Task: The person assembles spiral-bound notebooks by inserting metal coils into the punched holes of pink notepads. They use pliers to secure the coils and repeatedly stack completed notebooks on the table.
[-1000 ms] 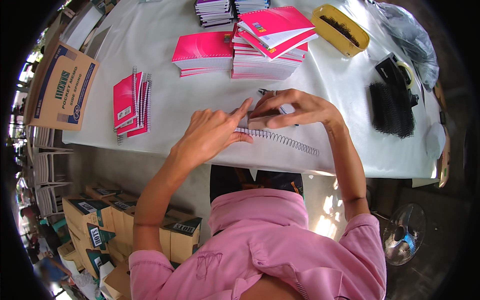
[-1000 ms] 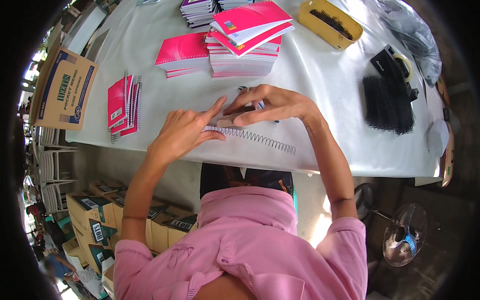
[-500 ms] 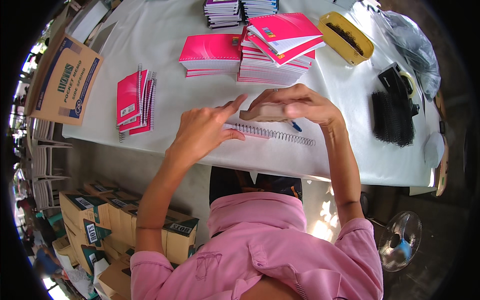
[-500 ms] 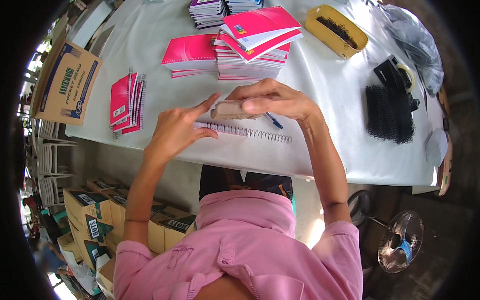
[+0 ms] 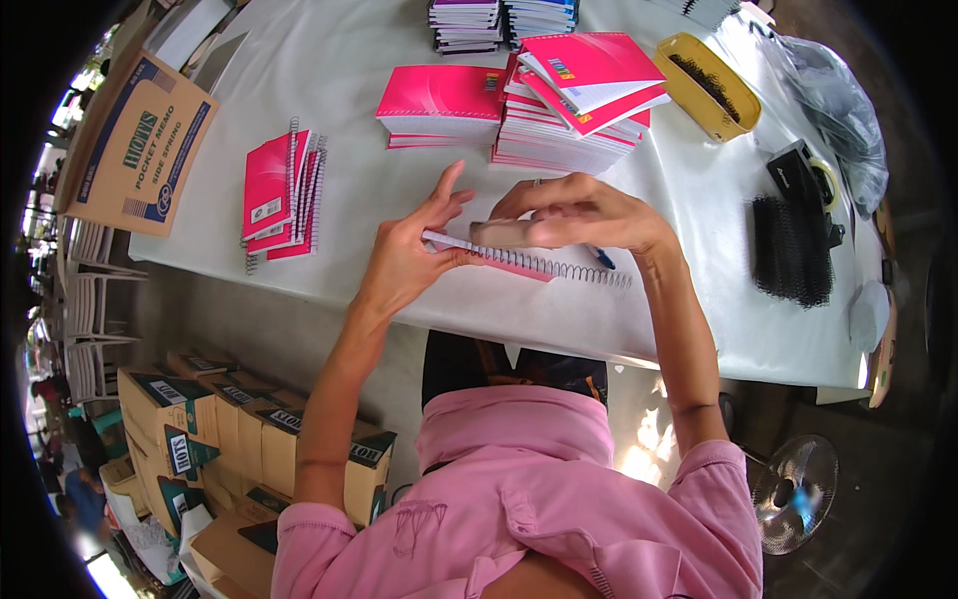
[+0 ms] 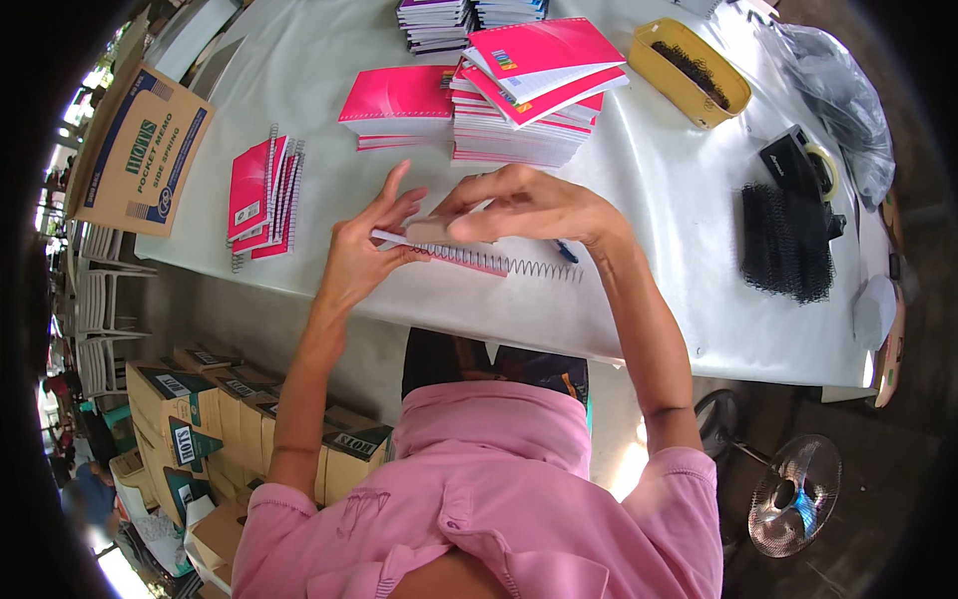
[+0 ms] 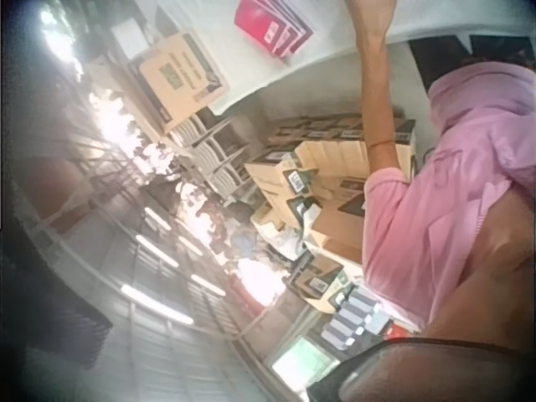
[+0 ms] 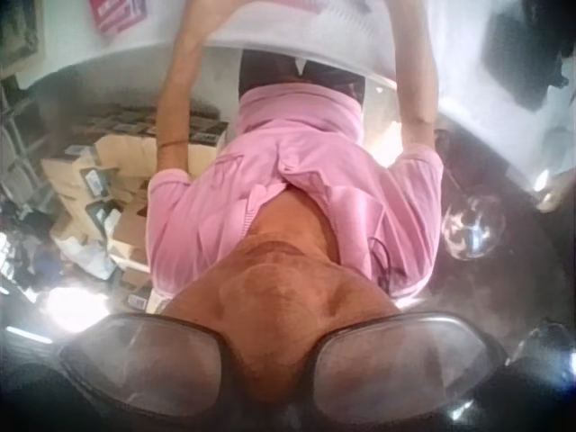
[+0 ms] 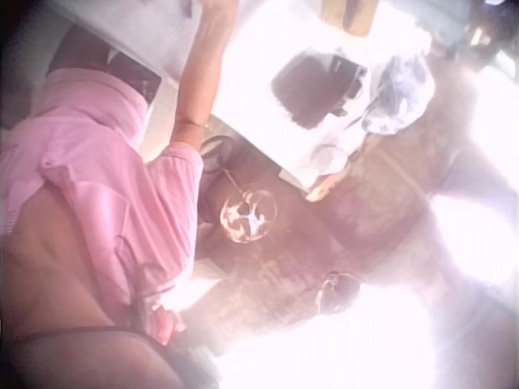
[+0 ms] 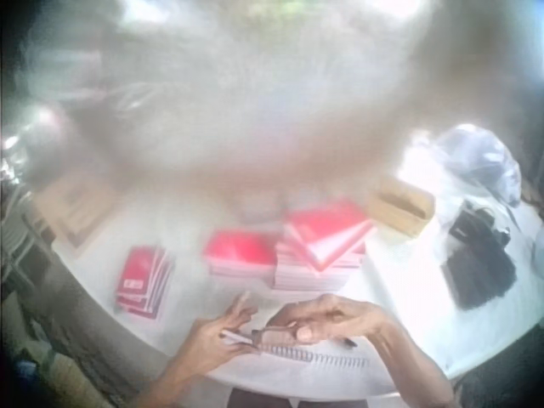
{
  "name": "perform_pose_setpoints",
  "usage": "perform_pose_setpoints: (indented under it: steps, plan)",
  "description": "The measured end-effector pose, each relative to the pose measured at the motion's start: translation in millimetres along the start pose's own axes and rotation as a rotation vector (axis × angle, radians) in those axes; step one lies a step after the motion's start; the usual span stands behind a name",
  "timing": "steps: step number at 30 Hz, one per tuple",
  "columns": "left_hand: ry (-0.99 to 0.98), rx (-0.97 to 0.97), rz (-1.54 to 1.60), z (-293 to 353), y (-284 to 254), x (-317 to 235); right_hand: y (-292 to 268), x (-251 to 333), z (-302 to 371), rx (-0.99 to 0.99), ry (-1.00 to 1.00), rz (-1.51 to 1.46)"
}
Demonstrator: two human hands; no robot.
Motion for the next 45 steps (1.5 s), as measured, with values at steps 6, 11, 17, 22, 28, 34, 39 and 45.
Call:
perform_pose_setpoints:
  steps: [6, 11, 17, 22, 28, 34, 39, 45]
  plan:
    - [0.032, -0.029, 0.065, 1, 3, 9, 2, 3, 1, 0.079, -0.098, -0.242]
    - [0.025, -0.014, 0.073, 0, 7, 8, 0, -3, -6, 0.013, -0.017, -0.017]
    - [-0.021, 0.029, 0.063, 1, 8, 7, 4, 3, -9, -0.045, -0.073, -0.014]
    - [0.052, 0.081, 0.104, 3, 10, 13, 4, 13, -2, -0.073, -0.096, 0.127]
    - [0.122, 0.192, 0.157, 4, 9, 10, -70, 23, 91, -0.416, -0.031, 0.485]
    - [-0.044, -0.087, -0.185, 13, -22, -1, -49, 2, 120, -0.879, -0.036, 0.989]
    - [0.286, -0.208, -0.896, 29, 15, -29, 3, -37, 86, -0.843, -0.057, 1.107]
    - [0.181, -0.186, -0.815, 37, 21, -32, 65, -7, 85, -0.586, -0.149, 0.541]
Point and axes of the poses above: each hand's wrist, its own z-axis away from the middle knuckle, its own y-axis out of the palm, x = y × z, the point moved 9 cm from there along -z, towards the middle knuckle, and after that the axes turned 14 degrees about -z, right-handed, at the moved point
